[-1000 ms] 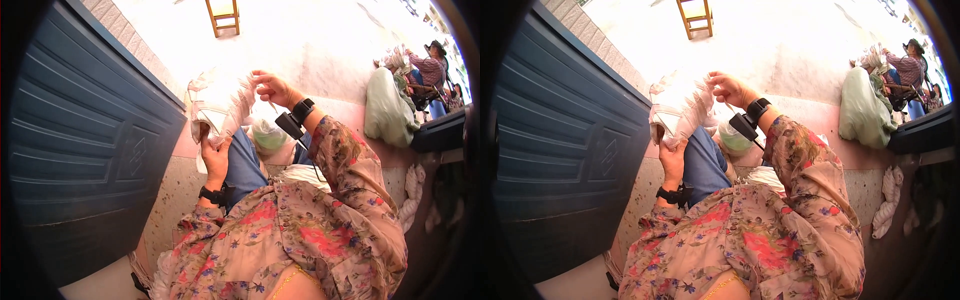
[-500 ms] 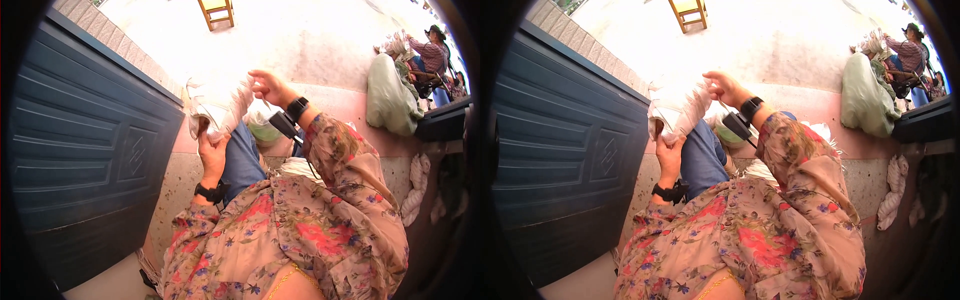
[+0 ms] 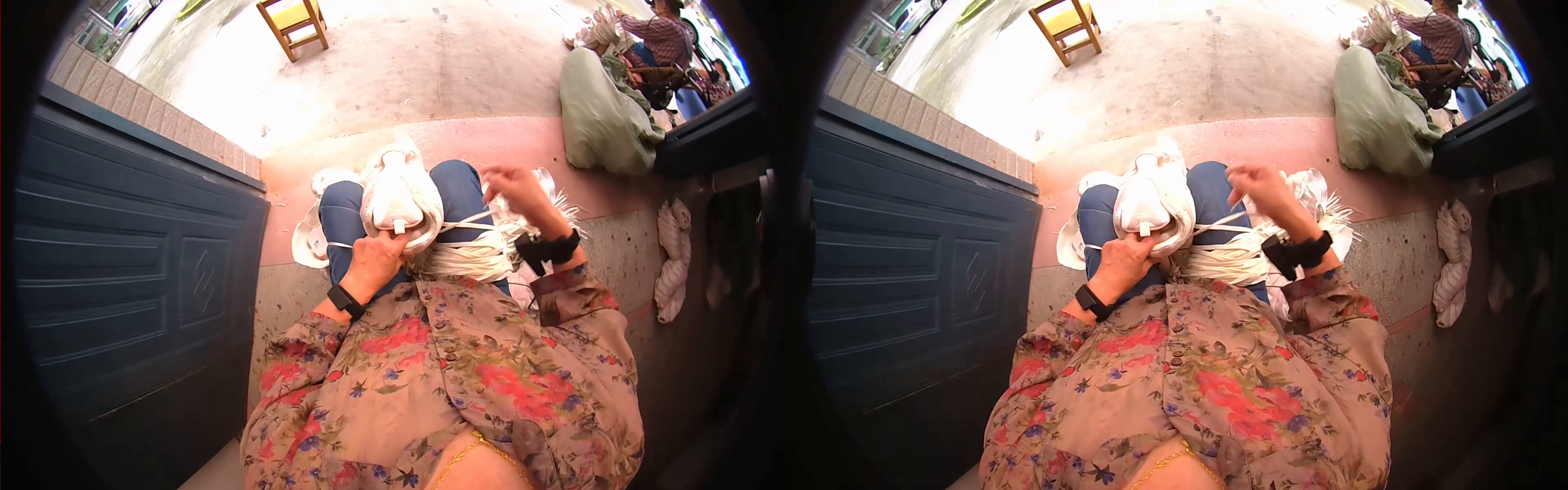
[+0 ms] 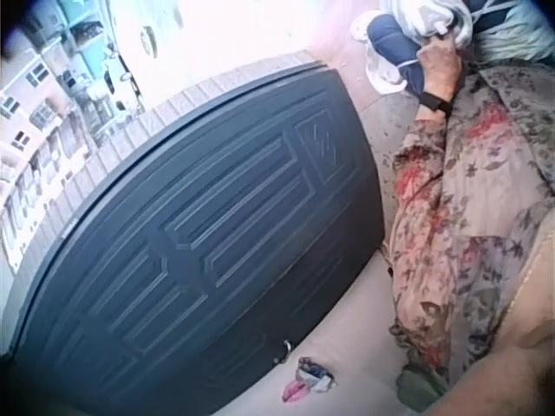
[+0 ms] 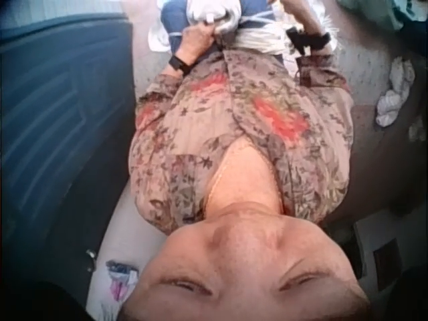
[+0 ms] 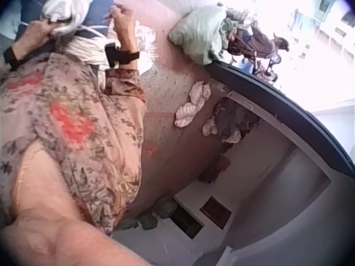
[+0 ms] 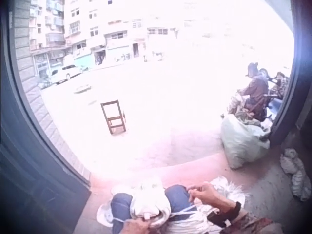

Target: The recorder is threading long white laces through shoe upper components as part of a manufacturing process.

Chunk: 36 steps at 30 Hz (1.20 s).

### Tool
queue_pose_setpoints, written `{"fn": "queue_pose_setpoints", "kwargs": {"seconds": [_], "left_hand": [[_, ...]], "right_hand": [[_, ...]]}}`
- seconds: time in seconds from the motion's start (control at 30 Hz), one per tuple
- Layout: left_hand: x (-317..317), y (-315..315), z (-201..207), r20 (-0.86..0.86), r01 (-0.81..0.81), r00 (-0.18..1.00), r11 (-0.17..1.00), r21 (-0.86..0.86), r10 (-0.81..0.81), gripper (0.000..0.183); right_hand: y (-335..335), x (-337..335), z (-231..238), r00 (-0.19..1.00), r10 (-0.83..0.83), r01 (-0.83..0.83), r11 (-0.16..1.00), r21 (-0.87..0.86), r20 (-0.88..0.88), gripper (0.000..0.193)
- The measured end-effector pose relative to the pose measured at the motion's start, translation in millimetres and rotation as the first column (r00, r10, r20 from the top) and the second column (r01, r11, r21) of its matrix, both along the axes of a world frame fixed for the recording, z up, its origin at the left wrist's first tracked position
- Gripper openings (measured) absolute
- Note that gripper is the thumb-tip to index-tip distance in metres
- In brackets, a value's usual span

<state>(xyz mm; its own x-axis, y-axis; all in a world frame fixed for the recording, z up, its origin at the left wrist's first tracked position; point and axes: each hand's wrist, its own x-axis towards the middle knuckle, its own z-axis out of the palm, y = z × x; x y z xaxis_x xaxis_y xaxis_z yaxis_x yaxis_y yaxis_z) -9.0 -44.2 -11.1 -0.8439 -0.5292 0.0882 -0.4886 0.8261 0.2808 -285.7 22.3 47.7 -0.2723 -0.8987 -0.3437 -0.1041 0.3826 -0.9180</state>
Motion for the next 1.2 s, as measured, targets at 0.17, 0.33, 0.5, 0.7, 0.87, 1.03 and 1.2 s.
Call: {"fn": "queue_pose_setpoints", "kwargs": {"seconds": [0.17,0.33,0.5,0.7,0.87,1.03,1.2], "left_hand": [[-9,9,-43,0.114,0.078,0.992,0.972,-0.22,-0.054,0.027],[-17,9,-41,0.322,0.024,0.946,0.988,-0.155,0.028,0.038],[7,2,-12,-0.229,0.061,0.973,0.982,0.179,-0.019,0.021],[-9,-27,-29,-0.213,-0.421,0.828,0.826,0.375,0.519,0.033],[-18,-26,-38,-0.084,-0.418,0.887,0.865,0.278,0.455,0.03],[-15,-15,-46,-0.116,-0.427,0.875,0.862,0.273,0.471,0.025],[-9,-19,-31,-0.164,-0.329,0.888,0.843,0.425,0.429,0.021]], "right_hand": [[19,-47,50,0.935,-0.323,0.29,0.934,-0.208,-0.145,0.025],[-3,63,-45,0.776,0.208,-0.183,0.978,0.102,-0.595,0.042],[-11,92,-73,0.72,0.172,-0.128,0.985,0.115,-0.673,0.038],[-10,94,-86,0.741,0.15,-0.129,0.988,0.08,-0.655,0.034],[-4,86,-90,0.705,0.164,-0.195,0.98,0.033,-0.691,0.033],[4,76,-58,0.502,0.161,-0.197,0.978,0.069,-0.85,0.031],[4,33,-46,0.705,0.344,-0.401,0.915,0.051,-0.62,0.026]]}}
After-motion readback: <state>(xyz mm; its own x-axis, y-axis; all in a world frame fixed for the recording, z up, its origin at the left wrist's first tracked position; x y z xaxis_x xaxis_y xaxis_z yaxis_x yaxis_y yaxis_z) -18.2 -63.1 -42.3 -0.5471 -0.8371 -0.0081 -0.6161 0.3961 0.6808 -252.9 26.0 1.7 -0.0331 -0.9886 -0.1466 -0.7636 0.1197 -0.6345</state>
